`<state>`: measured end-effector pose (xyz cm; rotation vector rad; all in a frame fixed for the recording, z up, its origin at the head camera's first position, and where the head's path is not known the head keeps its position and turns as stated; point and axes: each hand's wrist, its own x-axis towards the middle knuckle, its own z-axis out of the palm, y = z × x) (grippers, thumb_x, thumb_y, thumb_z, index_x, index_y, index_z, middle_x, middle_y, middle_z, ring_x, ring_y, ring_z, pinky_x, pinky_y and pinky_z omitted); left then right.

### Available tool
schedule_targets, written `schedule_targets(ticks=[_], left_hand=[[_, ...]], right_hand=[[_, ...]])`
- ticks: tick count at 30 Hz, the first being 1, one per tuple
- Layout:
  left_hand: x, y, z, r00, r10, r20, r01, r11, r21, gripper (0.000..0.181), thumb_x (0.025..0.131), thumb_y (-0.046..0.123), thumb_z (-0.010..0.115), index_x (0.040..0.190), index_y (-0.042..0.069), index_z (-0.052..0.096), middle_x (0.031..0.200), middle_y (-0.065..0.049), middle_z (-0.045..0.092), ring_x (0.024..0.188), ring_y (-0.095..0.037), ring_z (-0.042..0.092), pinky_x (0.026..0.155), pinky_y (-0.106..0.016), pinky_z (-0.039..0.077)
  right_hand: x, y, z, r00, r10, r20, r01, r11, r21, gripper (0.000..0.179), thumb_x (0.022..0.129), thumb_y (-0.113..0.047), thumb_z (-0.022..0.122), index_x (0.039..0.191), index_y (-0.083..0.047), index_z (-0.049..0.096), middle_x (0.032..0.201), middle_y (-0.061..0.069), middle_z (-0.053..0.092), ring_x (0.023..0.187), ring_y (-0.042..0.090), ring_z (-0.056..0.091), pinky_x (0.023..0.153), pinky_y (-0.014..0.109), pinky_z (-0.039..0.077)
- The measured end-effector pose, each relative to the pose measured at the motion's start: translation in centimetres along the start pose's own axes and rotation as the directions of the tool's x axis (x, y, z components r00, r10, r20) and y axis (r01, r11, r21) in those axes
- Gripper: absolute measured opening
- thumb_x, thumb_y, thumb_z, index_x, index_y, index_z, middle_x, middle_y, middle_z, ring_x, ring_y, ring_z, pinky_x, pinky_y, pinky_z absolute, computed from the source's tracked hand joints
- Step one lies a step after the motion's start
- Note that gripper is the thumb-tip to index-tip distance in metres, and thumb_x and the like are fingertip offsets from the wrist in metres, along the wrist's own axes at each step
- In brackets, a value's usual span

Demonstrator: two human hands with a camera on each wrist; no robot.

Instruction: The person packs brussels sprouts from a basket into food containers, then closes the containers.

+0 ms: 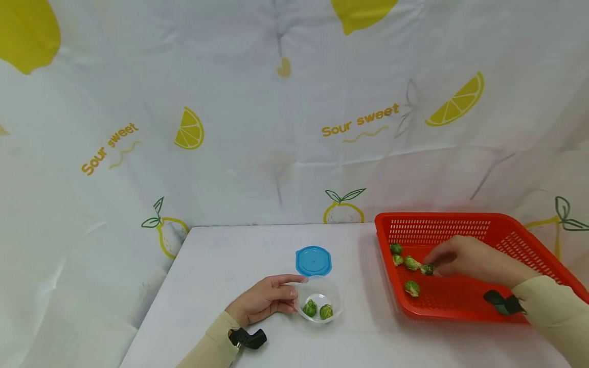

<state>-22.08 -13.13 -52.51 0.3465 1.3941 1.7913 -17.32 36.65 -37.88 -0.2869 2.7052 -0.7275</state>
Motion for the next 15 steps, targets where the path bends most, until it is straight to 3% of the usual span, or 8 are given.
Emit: schedule_targets(ticks=[10, 15], left_hand=[[-0.1, -0.3, -0.3, 1.000, 0.009, -0.012, -0.009, 1.000, 0.016, 0.054, 0.106, 0.012, 0.068, 0.158, 0.009, 0.054, 0.096, -0.001, 0.075, 0.088, -0.010, 0.075, 0.086, -0.026, 0.067], [0.1, -0.2, -0.2, 1.000, 0.009, -0.014, -0.009, 1.000, 0.019, 0.055, 0.104, 0.014, 0.072, 0.156, 0.011, 0.056, 0.095, -0.002, 0.076, 0.087, -0.010, 0.075, 0.086, -0.026, 0.067]], right_hand=[[1.0, -5.8, -0.1, 0.993, -0.087, -0.080, 0.082, 0.994, -0.069, 0.028, 0.092, -0.025, 0.087, 0.120, -0.023, 0.083, 0.112, -0.008, 0.080, 0.103, 0.015, 0.070, 0.081, 0.025, 0.060], [1.9, -8.7, 1.0, 0.988, -0.133, -0.075, 0.133, 0.991, -0.012, 0.027, 0.093, -0.026, 0.087, 0.119, -0.022, 0.084, 0.110, -0.009, 0.080, 0.098, 0.014, 0.068, 0.077, 0.022, 0.060]])
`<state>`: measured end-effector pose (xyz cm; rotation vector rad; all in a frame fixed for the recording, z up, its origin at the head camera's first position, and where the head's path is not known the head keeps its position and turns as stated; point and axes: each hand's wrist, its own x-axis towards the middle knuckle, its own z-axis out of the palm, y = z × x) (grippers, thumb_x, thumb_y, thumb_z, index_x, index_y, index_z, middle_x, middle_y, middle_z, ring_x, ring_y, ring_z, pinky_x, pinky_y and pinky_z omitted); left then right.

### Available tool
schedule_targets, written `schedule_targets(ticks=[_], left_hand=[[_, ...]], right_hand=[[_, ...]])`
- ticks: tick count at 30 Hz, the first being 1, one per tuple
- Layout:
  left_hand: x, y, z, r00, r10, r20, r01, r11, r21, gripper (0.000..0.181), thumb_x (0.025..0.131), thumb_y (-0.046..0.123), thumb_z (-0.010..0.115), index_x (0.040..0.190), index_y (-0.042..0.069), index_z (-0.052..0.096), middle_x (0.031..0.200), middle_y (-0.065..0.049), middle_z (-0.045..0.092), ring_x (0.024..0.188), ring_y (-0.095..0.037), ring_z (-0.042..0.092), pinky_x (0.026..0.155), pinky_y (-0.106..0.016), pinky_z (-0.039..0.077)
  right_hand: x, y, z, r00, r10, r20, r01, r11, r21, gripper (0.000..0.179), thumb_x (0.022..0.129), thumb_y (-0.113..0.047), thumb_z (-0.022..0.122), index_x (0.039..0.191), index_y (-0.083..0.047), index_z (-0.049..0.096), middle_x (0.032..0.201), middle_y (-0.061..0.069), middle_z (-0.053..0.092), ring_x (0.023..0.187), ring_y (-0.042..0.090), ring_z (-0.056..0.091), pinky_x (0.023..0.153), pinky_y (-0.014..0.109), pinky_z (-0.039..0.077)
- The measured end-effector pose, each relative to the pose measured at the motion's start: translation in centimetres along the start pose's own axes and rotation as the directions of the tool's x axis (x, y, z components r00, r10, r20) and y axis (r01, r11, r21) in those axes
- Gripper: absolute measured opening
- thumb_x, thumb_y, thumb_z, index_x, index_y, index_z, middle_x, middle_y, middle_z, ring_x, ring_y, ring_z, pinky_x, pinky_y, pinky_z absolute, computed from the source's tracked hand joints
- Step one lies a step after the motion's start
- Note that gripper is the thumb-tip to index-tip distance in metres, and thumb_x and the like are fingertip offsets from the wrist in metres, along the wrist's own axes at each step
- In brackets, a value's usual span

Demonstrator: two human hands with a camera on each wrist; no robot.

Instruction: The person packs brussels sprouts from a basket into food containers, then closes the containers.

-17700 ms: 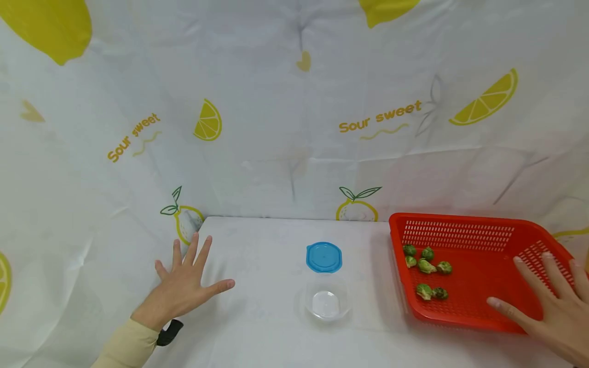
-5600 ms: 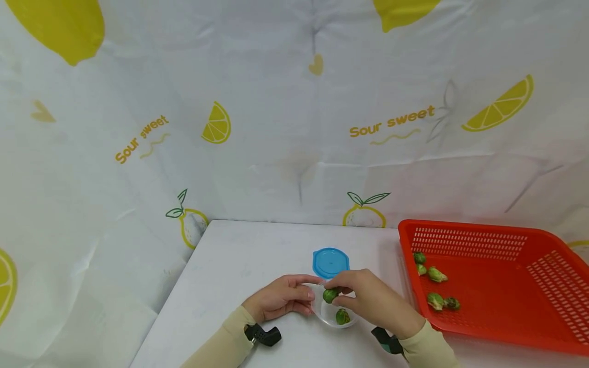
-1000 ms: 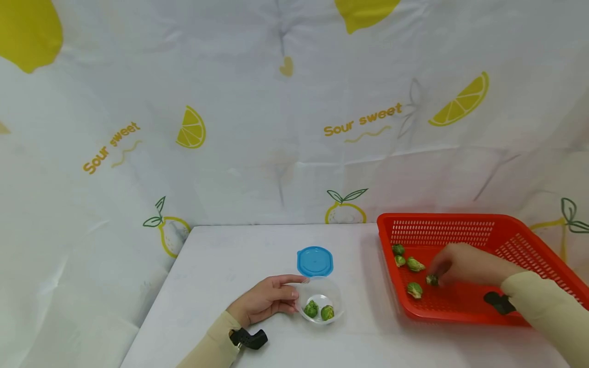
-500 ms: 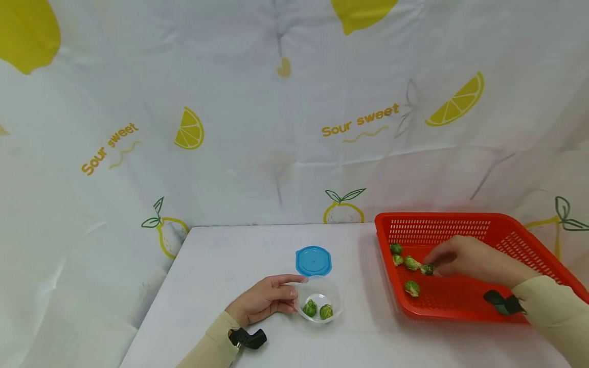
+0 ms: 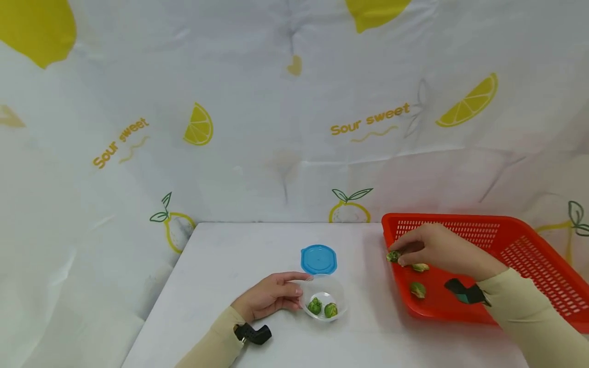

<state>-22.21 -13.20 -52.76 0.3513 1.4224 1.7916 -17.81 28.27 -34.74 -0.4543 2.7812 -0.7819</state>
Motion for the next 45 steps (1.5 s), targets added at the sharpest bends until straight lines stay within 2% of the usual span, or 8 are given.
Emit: schedule_targets(ticks=[4, 8, 12, 16, 22, 28, 45], left_hand=[[0.0, 0.2, 0.0, 1.000, 0.002, -0.002, -0.002, 1.000, -0.002, 0.055, 0.104, 0.013, 0.071, 0.156, 0.010, 0.056, 0.095, -0.001, 0.077, 0.087, -0.010, 0.075, 0.086, -0.026, 0.067], [-0.1, 0.3, 0.0, 1.000, 0.004, -0.009, -0.004, 1.000, 0.001, 0.054, 0.104, 0.012, 0.070, 0.156, 0.010, 0.057, 0.095, -0.001, 0.077, 0.087, -0.010, 0.075, 0.086, -0.026, 0.067], [0.0, 0.3, 0.0, 1.000, 0.001, -0.008, -0.001, 1.000, 0.002, 0.053, 0.104, 0.012, 0.070, 0.156, 0.010, 0.058, 0.095, -0.001, 0.076, 0.087, -0.010, 0.074, 0.086, -0.027, 0.067], [0.3, 0.2, 0.0, 1.000, 0.000, 0.001, 0.000, 1.000, -0.003, 0.051, 0.106, 0.011, 0.068, 0.155, 0.011, 0.058, 0.095, -0.001, 0.075, 0.088, -0.010, 0.074, 0.087, -0.026, 0.066], [0.6, 0.1, 0.1, 1.000, 0.005, 0.020, -0.005, 1.000, -0.016, 0.048, 0.108, 0.008, 0.064, 0.155, 0.010, 0.057, 0.094, 0.000, 0.075, 0.087, -0.009, 0.075, 0.086, -0.025, 0.066], [0.4, 0.0, 0.2, 1.000, 0.002, 0.031, -0.001, 1.000, -0.024, 0.050, 0.107, 0.009, 0.065, 0.157, 0.009, 0.055, 0.094, 0.002, 0.076, 0.086, -0.009, 0.076, 0.084, -0.024, 0.066], [0.0, 0.2, 0.0, 1.000, 0.008, 0.024, -0.008, 1.000, -0.021, 0.052, 0.107, 0.011, 0.066, 0.158, 0.009, 0.054, 0.095, 0.000, 0.076, 0.087, -0.009, 0.076, 0.084, -0.024, 0.066]], right_hand=[[1.2, -2.5, 1.4, 1.000, -0.025, 0.006, 0.025, 0.999, 0.039, 0.025, 0.093, -0.023, 0.086, 0.118, -0.019, 0.084, 0.107, -0.008, 0.081, 0.095, 0.013, 0.069, 0.075, 0.022, 0.060], [2.4, -4.6, 3.3, 0.997, -0.074, 0.019, 0.073, 0.995, 0.072, 0.021, 0.094, -0.021, 0.085, 0.115, -0.020, 0.085, 0.103, -0.010, 0.080, 0.095, 0.011, 0.071, 0.079, 0.022, 0.061], [3.3, -6.1, 5.3, 0.991, -0.132, 0.013, 0.130, 0.986, 0.104, 0.021, 0.095, -0.020, 0.085, 0.115, -0.016, 0.085, 0.104, -0.008, 0.080, 0.094, 0.010, 0.072, 0.079, 0.023, 0.062], [3.9, -7.0, 7.1, 0.988, -0.152, -0.001, 0.151, 0.981, 0.125, 0.022, 0.095, -0.019, 0.084, 0.116, -0.012, 0.084, 0.103, -0.006, 0.080, 0.092, 0.009, 0.071, 0.079, 0.021, 0.063], [4.7, -7.5, 9.7, 0.986, -0.165, -0.017, 0.165, 0.974, 0.153, 0.021, 0.094, -0.017, 0.085, 0.114, -0.011, 0.084, 0.099, -0.007, 0.079, 0.087, 0.008, 0.070, 0.077, 0.020, 0.063], [5.2, -7.6, 11.9, 0.988, -0.152, -0.016, 0.152, 0.971, 0.185, 0.020, 0.095, -0.015, 0.084, 0.114, -0.010, 0.083, 0.099, -0.007, 0.078, 0.089, 0.009, 0.071, 0.079, 0.021, 0.064], [6.0, -8.5, 14.0, 0.987, -0.153, 0.040, 0.143, 0.973, 0.182, 0.020, 0.093, -0.009, 0.084, 0.113, -0.004, 0.083, 0.102, 0.001, 0.081, 0.091, 0.016, 0.074, 0.084, 0.043, 0.069]])
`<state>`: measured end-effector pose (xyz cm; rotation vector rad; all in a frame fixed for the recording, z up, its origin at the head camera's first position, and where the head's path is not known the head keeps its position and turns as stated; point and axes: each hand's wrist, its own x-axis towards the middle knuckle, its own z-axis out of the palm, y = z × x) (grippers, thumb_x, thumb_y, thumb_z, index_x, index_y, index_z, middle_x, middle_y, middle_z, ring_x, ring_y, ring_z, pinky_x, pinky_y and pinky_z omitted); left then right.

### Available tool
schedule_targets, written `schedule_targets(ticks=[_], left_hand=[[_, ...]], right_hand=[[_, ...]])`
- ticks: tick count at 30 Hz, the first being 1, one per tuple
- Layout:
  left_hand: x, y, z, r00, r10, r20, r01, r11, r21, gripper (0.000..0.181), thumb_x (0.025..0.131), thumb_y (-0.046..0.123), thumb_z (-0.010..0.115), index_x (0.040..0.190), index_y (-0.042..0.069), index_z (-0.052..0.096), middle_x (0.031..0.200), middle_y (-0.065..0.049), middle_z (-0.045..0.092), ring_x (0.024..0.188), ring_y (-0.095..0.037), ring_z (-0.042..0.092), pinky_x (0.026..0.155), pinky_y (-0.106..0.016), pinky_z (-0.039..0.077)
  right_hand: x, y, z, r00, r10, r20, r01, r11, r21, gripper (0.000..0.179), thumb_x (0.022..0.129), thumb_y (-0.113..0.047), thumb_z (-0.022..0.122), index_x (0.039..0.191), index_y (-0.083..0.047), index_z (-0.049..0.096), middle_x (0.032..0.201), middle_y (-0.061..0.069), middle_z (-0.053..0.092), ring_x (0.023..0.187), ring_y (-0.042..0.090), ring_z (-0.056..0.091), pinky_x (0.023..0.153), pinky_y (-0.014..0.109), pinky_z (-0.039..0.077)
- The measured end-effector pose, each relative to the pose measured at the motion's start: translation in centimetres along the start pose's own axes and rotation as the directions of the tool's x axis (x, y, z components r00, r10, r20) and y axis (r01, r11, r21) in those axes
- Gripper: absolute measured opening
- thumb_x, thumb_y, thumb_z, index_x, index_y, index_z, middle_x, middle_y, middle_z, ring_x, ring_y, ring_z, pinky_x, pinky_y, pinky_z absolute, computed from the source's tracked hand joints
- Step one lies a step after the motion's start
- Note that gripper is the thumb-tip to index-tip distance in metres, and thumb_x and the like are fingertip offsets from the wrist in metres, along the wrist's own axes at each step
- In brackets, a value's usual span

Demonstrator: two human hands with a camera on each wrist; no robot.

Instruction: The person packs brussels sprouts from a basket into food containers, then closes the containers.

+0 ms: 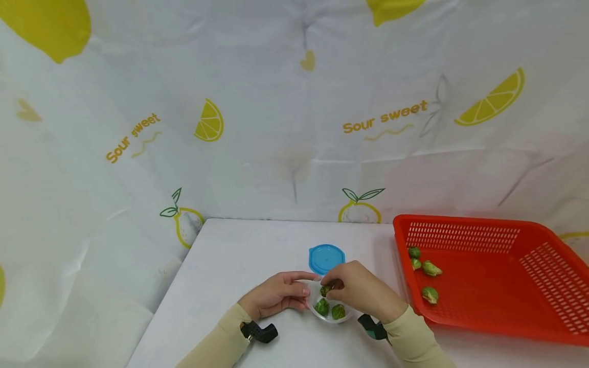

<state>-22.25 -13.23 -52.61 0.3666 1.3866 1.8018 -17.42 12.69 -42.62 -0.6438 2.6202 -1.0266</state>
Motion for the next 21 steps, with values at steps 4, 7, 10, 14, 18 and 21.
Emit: schedule_targets(ticks=[4, 7, 10, 14, 18, 21], left_hand=[[0.1, 0.1, 0.1, 1.000, -0.003, -0.003, 0.003, 1.000, -0.001, 0.053, 0.106, 0.011, 0.067, 0.158, 0.009, 0.054, 0.095, 0.000, 0.076, 0.086, -0.009, 0.075, 0.084, -0.023, 0.066], [0.0, 0.1, 0.1, 1.000, -0.003, -0.003, 0.003, 1.000, -0.001, 0.054, 0.106, 0.011, 0.067, 0.158, 0.009, 0.054, 0.095, 0.001, 0.076, 0.086, -0.008, 0.075, 0.084, -0.023, 0.066], [0.0, 0.1, 0.0, 1.000, 0.003, 0.002, -0.003, 1.000, 0.001, 0.054, 0.106, 0.012, 0.068, 0.158, 0.009, 0.054, 0.094, 0.002, 0.075, 0.086, -0.008, 0.075, 0.084, -0.023, 0.066], [0.0, 0.0, 0.0, 1.000, 0.010, 0.011, -0.010, 1.000, -0.003, 0.054, 0.106, 0.012, 0.068, 0.158, 0.008, 0.054, 0.094, 0.002, 0.075, 0.086, -0.008, 0.075, 0.083, -0.024, 0.066], [0.0, 0.1, 0.1, 1.000, 0.006, 0.011, -0.006, 1.000, -0.006, 0.055, 0.105, 0.013, 0.069, 0.158, 0.008, 0.054, 0.094, 0.001, 0.075, 0.086, -0.009, 0.075, 0.084, -0.024, 0.066], [-0.1, 0.3, 0.2, 1.000, 0.001, 0.008, -0.001, 1.000, -0.004, 0.054, 0.105, 0.013, 0.069, 0.157, 0.008, 0.054, 0.094, 0.001, 0.075, 0.086, -0.009, 0.075, 0.085, -0.023, 0.066]], right_hand=[[0.1, 0.0, 0.2, 1.000, 0.019, 0.013, -0.019, 1.000, 0.003, 0.020, 0.094, -0.009, 0.083, 0.113, -0.004, 0.082, 0.101, 0.001, 0.080, 0.091, 0.016, 0.072, 0.084, 0.045, 0.069], [0.2, -0.1, 0.4, 0.999, 0.027, 0.018, -0.027, 1.000, -0.001, 0.018, 0.094, -0.009, 0.083, 0.111, -0.005, 0.082, 0.100, 0.000, 0.080, 0.090, 0.016, 0.071, 0.082, 0.043, 0.069], [0.3, -0.2, 0.6, 0.999, 0.045, 0.003, -0.045, 0.999, -0.009, 0.018, 0.093, -0.009, 0.083, 0.110, -0.004, 0.082, 0.098, 0.000, 0.079, 0.088, 0.016, 0.070, 0.078, 0.040, 0.069], [0.4, -0.3, 0.9, 0.996, 0.078, -0.032, -0.079, 0.997, -0.018, 0.019, 0.092, -0.007, 0.084, 0.110, -0.002, 0.082, 0.095, 0.001, 0.078, 0.086, 0.016, 0.069, 0.074, 0.037, 0.068], [0.5, -0.4, 1.0, 0.995, 0.089, -0.046, -0.090, 0.996, -0.018, 0.019, 0.092, -0.007, 0.084, 0.110, -0.002, 0.082, 0.094, 0.001, 0.078, 0.085, 0.016, 0.069, 0.073, 0.035, 0.068], [0.6, -0.3, 1.0, 0.995, 0.083, -0.046, -0.084, 0.996, -0.015, 0.019, 0.091, -0.006, 0.084, 0.110, -0.002, 0.081, 0.093, 0.001, 0.077, 0.085, 0.016, 0.069, 0.072, 0.034, 0.067]])
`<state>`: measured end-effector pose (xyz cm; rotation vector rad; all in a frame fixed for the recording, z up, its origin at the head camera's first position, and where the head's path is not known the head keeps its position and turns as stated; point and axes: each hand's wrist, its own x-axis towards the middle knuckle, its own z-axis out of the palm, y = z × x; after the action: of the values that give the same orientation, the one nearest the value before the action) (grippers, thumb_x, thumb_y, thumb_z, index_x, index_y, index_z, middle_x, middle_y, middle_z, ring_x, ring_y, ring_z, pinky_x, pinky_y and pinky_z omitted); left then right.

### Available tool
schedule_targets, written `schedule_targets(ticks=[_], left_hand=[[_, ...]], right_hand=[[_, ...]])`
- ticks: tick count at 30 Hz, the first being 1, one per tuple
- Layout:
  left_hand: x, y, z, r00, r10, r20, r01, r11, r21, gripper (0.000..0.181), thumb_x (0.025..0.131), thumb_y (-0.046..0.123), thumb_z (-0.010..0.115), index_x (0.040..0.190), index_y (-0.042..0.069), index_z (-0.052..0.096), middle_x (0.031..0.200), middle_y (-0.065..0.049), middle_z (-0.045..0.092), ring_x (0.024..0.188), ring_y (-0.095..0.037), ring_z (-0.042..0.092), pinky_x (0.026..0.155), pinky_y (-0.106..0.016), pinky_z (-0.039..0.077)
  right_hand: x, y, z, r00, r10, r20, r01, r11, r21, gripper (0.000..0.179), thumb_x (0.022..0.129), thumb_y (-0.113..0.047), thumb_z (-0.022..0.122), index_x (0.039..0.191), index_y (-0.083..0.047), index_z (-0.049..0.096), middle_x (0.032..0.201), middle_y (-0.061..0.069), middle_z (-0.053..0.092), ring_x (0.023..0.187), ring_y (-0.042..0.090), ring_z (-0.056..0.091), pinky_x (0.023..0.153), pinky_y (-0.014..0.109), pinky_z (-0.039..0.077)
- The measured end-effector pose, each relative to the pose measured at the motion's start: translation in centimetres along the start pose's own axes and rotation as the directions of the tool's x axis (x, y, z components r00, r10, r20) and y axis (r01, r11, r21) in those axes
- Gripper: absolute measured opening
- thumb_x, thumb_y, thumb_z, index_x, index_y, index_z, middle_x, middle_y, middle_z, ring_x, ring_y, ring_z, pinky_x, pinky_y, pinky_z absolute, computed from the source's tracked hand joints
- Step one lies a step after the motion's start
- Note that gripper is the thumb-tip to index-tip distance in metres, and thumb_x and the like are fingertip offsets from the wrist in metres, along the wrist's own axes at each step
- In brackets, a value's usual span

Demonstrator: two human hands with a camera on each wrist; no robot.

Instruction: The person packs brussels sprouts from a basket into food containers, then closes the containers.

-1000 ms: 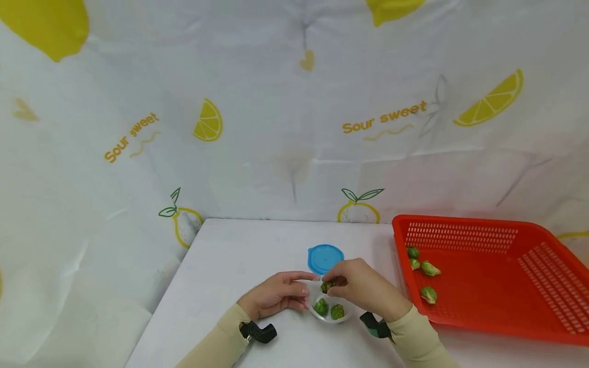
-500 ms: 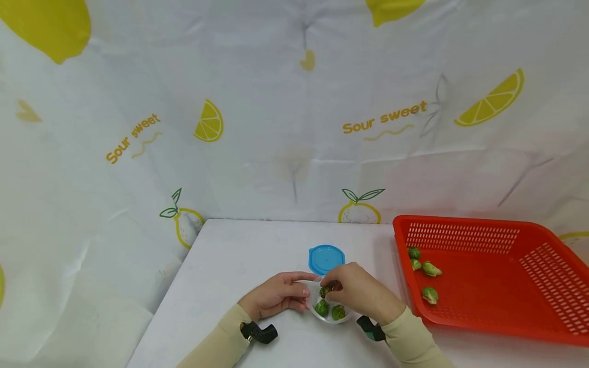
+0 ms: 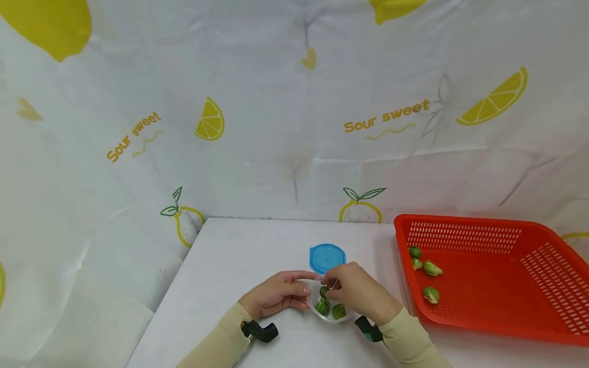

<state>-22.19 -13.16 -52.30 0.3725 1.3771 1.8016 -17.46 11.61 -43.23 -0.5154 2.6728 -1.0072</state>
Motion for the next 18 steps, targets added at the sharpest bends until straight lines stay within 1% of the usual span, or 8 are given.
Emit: schedule_targets(ticks=[6, 9, 13, 18], left_hand=[[0.1, -0.1, -0.1, 1.000, 0.000, 0.008, 0.000, 1.000, 0.002, 0.054, 0.106, 0.013, 0.069, 0.158, 0.008, 0.054, 0.096, 0.000, 0.075, 0.086, -0.009, 0.075, 0.084, -0.023, 0.065], [0.1, -0.3, -0.4, 1.000, 0.008, 0.007, -0.008, 1.000, 0.010, 0.054, 0.107, 0.013, 0.067, 0.158, 0.007, 0.052, 0.096, 0.000, 0.074, 0.086, -0.010, 0.075, 0.084, -0.023, 0.066], [0.4, -0.4, -0.5, 1.000, 0.000, 0.000, 0.000, 1.000, 0.018, 0.053, 0.108, 0.011, 0.065, 0.159, 0.007, 0.051, 0.094, -0.001, 0.074, 0.085, -0.012, 0.075, 0.083, -0.024, 0.066], [0.4, -0.4, -0.4, 1.000, -0.013, -0.020, 0.014, 0.999, 0.029, 0.054, 0.106, 0.014, 0.068, 0.158, 0.009, 0.053, 0.094, -0.001, 0.073, 0.087, -0.011, 0.074, 0.084, -0.024, 0.066]], right_hand=[[-0.1, 0.1, -0.1, 1.000, 0.001, 0.017, -0.001, 1.000, 0.000, 0.020, 0.093, -0.008, 0.082, 0.113, -0.003, 0.081, 0.093, -0.001, 0.077, 0.085, 0.015, 0.068, 0.074, 0.034, 0.067], [-0.3, -0.1, -0.3, 1.000, -0.020, 0.016, 0.020, 1.000, -0.004, 0.019, 0.095, -0.009, 0.082, 0.114, -0.004, 0.082, 0.094, -0.002, 0.078, 0.085, 0.015, 0.069, 0.074, 0.033, 0.067], [-1.2, -0.6, -1.2, 0.998, -0.056, -0.013, 0.056, 0.998, -0.013, 0.019, 0.096, -0.010, 0.082, 0.114, -0.006, 0.082, 0.097, -0.002, 0.079, 0.087, 0.014, 0.071, 0.075, 0.031, 0.067], [-3.1, -1.3, -3.6, 0.995, -0.089, -0.051, 0.084, 0.992, -0.092, 0.018, 0.096, -0.012, 0.082, 0.114, -0.011, 0.082, 0.105, -0.002, 0.080, 0.089, 0.009, 0.069, 0.078, 0.024, 0.064]])
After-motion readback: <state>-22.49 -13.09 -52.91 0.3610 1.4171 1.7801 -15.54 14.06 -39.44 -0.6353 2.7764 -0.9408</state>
